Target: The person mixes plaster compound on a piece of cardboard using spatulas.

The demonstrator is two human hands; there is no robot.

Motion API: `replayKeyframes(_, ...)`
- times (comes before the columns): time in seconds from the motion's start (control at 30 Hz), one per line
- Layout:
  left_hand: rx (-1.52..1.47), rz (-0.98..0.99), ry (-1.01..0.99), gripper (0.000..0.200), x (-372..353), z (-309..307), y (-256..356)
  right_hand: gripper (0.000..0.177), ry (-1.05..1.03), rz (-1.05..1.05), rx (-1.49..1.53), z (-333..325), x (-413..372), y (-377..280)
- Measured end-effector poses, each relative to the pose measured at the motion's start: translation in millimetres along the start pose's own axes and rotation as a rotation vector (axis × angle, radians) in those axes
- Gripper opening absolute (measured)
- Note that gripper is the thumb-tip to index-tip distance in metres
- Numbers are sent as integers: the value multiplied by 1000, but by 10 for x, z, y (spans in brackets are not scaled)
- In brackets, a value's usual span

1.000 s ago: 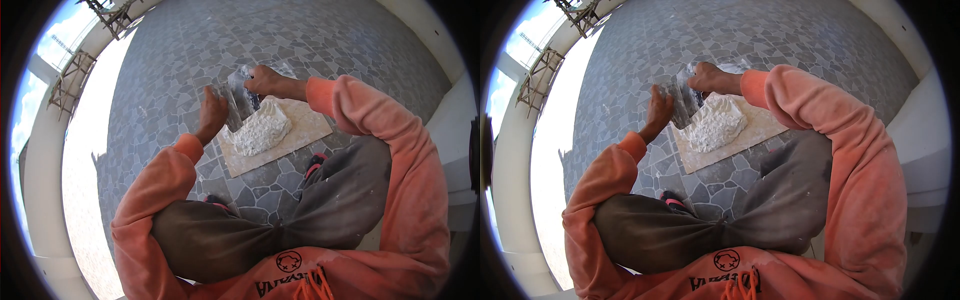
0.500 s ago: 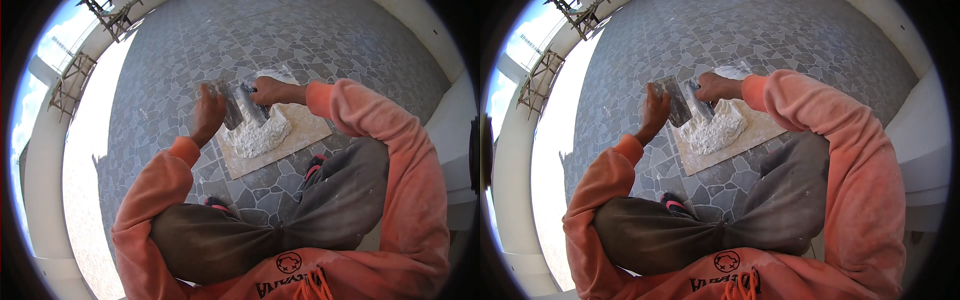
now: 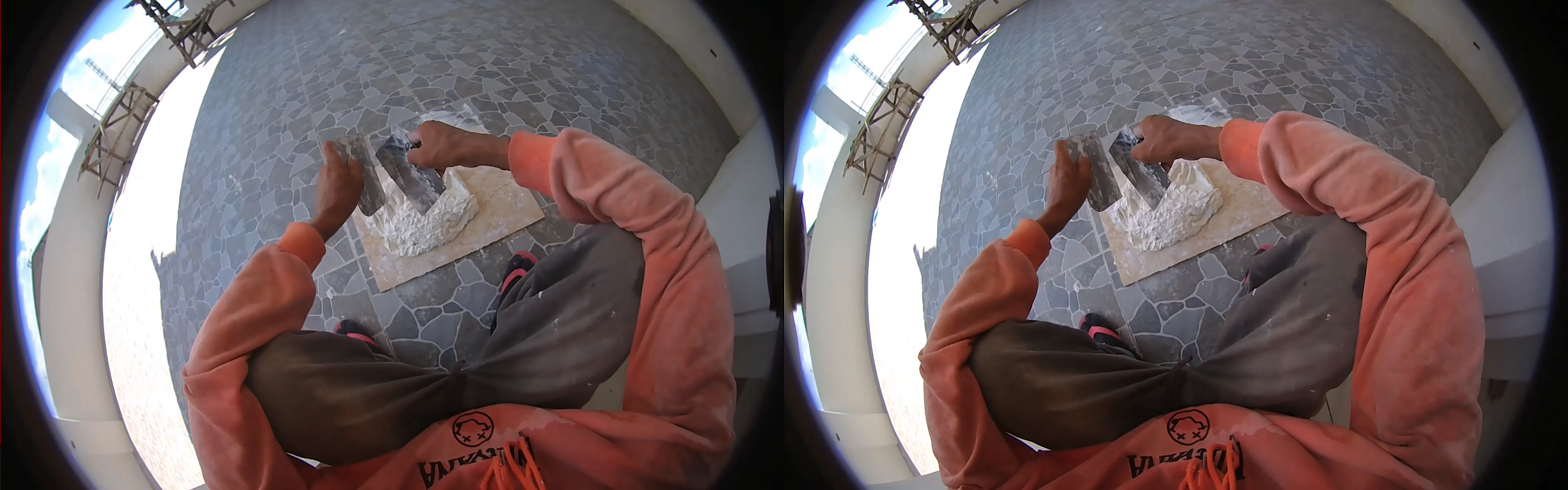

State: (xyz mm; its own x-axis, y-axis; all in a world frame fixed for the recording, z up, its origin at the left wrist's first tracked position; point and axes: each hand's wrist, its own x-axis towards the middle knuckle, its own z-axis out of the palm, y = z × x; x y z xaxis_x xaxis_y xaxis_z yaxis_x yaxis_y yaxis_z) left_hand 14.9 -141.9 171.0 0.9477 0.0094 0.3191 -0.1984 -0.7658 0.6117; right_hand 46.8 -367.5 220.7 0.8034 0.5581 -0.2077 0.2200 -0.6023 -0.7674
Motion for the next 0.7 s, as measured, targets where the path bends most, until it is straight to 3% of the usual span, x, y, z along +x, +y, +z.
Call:
replayKeyframes(0.27, 25, 95, 10, 38, 8, -96, -26, 27, 67, -2, -54, -158, -27, 193)
replayKeyframes(0.7, -18, 25, -2, 37, 23, -105, 41, 30, 142, -117, -172, -52, 1, 49)
